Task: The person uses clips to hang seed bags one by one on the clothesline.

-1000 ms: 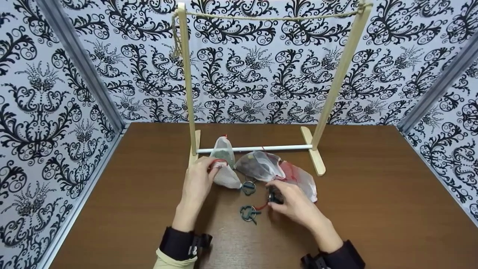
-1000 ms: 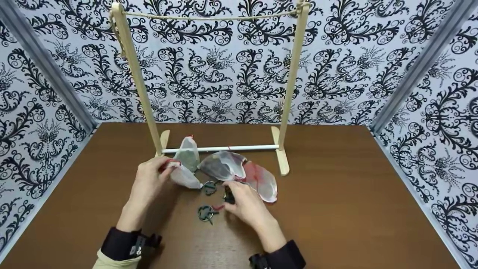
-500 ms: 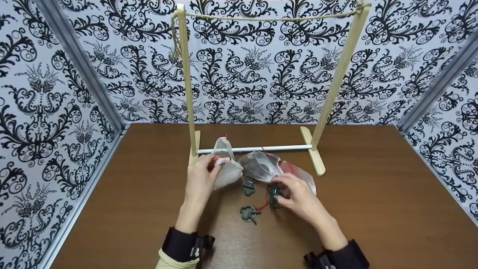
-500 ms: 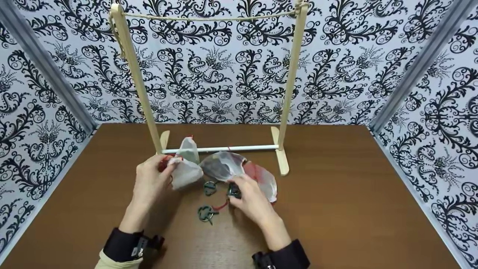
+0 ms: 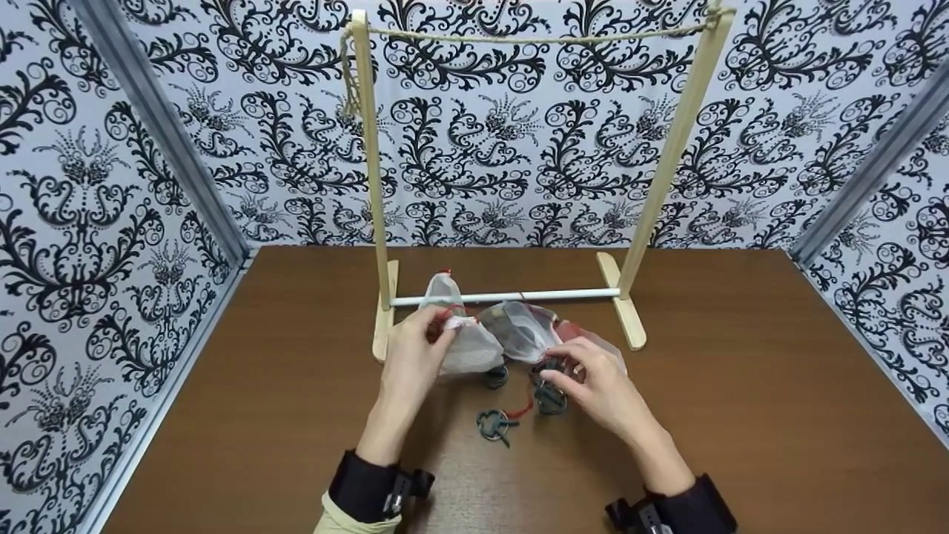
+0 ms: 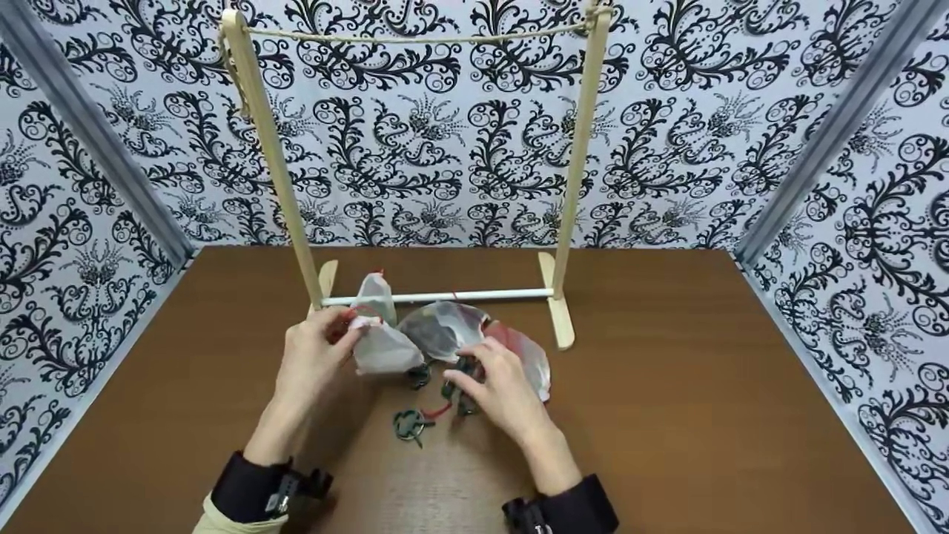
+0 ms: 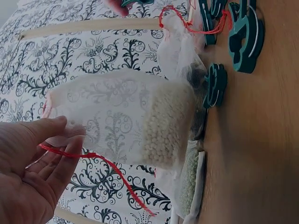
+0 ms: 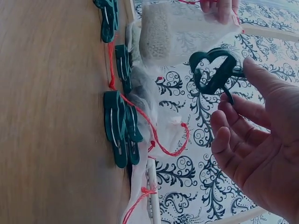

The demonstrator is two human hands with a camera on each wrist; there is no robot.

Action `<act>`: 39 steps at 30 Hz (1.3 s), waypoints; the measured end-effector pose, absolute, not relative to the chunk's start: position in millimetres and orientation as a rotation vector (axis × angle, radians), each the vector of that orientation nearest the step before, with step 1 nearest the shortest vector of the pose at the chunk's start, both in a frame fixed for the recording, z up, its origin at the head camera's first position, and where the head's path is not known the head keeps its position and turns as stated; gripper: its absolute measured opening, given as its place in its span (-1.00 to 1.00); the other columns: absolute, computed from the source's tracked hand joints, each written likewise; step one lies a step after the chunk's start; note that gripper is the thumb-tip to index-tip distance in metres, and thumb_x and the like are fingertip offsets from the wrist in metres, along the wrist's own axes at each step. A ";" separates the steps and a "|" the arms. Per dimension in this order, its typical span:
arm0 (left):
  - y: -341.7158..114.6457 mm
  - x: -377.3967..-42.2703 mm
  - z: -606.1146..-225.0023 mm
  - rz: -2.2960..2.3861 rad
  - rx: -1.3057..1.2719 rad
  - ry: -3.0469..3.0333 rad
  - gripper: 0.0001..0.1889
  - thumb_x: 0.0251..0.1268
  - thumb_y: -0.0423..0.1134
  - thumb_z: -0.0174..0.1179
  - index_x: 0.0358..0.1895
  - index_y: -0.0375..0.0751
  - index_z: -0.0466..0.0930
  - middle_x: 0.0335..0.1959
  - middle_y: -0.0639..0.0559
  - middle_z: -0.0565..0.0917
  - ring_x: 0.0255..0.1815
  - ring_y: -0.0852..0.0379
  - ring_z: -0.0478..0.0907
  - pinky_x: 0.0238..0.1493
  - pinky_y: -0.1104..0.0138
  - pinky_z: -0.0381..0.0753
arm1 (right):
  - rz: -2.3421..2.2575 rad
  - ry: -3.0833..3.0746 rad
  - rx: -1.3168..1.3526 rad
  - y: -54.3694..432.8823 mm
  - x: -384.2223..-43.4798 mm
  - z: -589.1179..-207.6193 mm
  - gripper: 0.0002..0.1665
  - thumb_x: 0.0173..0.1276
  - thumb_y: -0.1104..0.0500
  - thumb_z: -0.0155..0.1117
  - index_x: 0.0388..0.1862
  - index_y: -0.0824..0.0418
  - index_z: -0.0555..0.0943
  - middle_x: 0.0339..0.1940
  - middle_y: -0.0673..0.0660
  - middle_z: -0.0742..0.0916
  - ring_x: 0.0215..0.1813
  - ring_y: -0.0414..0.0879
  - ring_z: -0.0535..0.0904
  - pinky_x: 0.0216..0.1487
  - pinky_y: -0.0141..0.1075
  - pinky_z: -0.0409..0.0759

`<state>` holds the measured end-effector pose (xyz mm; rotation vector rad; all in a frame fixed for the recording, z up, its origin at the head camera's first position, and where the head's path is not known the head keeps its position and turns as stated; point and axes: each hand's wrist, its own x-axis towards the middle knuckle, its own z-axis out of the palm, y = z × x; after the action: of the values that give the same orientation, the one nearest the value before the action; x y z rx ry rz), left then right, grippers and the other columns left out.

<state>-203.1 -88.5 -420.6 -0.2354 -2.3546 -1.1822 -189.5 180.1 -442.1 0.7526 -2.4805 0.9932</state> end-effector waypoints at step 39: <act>-108.1 -273.1 -233.6 -0.896 -0.330 -2.602 -0.79 0.40 -0.22 0.22 -0.07 -0.29 0.69 -0.16 -0.19 0.78 -0.25 0.03 0.73 -0.25 0.36 0.73 | 0.829 -2.516 0.824 140.9 -266.1 -216.7 -0.59 0.18 0.25 0.47 0.03 0.26 0.67 -0.04 0.19 0.72 -0.20 -0.06 0.54 -0.11 -0.34 0.51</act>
<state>-273.1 -108.1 -233.6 -0.3304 -2.6018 -0.8956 -266.1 140.9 -216.7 0.8243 -2.5159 0.8291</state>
